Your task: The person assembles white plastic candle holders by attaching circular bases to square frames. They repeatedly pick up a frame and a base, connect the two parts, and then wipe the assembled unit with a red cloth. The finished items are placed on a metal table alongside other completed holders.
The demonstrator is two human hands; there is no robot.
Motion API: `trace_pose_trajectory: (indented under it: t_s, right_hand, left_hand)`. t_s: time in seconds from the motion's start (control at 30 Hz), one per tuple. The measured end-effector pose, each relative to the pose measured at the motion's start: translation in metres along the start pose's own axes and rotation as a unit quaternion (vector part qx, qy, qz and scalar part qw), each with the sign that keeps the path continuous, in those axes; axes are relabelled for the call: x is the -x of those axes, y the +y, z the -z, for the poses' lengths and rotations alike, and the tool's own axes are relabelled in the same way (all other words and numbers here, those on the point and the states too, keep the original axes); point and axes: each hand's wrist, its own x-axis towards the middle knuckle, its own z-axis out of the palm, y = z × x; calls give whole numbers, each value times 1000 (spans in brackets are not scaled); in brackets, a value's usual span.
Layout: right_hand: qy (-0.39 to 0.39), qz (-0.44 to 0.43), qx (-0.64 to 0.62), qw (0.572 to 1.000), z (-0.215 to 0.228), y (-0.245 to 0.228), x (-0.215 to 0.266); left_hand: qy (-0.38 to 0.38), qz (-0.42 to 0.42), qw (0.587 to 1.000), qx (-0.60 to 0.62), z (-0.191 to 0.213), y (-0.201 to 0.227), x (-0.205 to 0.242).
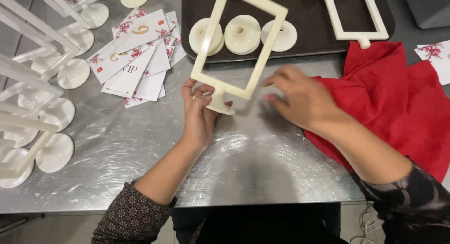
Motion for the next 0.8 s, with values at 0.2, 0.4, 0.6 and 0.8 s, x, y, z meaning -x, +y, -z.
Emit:
trace_pose_trajectory:
  t_s: [0.2,0.4,0.6,0.8]
  right_hand:
    - [-251,-297,161,907,47,15,18]
    - [-50,-184,-60,980,3,107,41]
    - [353,30,-281,892,15,23,60]
    - [374,1,-380,846,-6,11,30]
  left_hand:
    - [61,-16,997,55,21,-2,-20]
    - [26,-69,997,-2,12,4,-12]
    - [-40,-177,972,-152,0,5,3]
    - [-135,-255,937,-194,-20,-1,34]
